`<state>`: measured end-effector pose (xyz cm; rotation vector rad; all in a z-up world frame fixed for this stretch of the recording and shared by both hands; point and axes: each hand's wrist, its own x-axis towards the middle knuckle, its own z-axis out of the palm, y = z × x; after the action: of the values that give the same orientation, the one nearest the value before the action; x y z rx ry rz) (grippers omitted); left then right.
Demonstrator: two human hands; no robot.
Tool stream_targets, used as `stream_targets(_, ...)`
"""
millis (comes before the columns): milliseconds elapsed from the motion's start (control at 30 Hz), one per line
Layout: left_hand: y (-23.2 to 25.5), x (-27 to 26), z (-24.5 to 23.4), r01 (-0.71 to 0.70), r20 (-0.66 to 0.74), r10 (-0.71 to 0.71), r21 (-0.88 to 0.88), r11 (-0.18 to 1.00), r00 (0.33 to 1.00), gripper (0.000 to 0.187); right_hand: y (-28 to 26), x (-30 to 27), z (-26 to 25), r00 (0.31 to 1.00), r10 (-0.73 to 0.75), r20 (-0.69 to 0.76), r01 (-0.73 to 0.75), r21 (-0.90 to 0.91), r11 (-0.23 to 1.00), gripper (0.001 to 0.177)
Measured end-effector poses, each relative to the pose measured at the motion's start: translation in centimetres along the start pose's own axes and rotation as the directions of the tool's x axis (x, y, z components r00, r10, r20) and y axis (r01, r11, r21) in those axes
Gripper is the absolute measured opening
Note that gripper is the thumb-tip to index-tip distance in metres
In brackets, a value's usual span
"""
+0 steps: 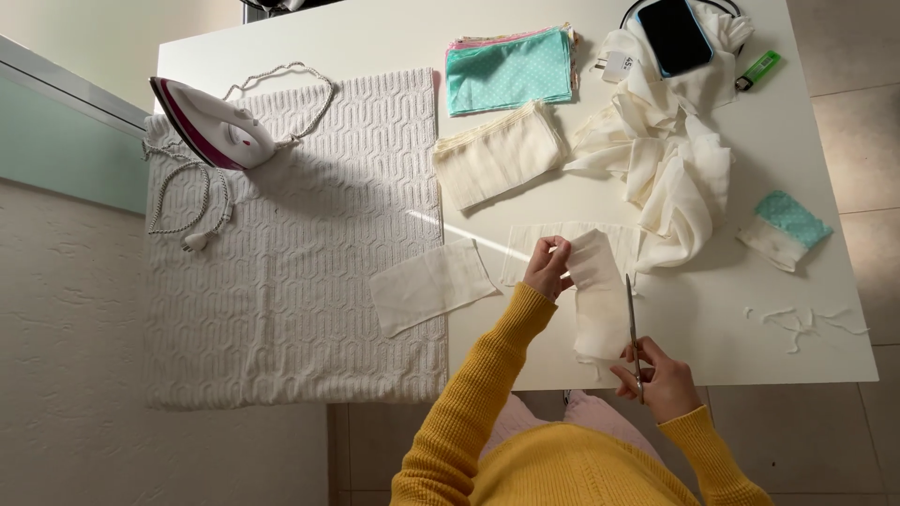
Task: Cutting strips and pieces of white fabric using scissors on a work table.
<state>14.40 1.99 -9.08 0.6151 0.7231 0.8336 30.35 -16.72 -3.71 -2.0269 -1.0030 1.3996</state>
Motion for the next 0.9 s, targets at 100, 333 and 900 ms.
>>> stream_targets(100, -0.5, -0.2, -0.5, -0.19, 0.033, 0.229, 0.68, 0.708, 0.973, 0.029, 1.0, -1.5, -1.0, 0.993, 0.052, -0.109, -0.053, -0.003, 0.999, 0.029)
stream_targets(333, -4.7, -10.7, -0.5, -0.193, 0.197, 0.246, 0.98, -0.039, 0.949, 0.027, 7.2, -3.6, -2.9, 0.979, 0.151, 0.136, -0.149, -0.025, 0.989, 0.029)
stream_targets(900, -8.8, -12.3, -2.9, -0.1, 0.063, 0.323, 0.99, 0.101, 0.944, 0.015, 8.7, 3.7, -3.2, 0.798, 0.102, 0.594, -0.102, -0.033, 0.994, 0.047)
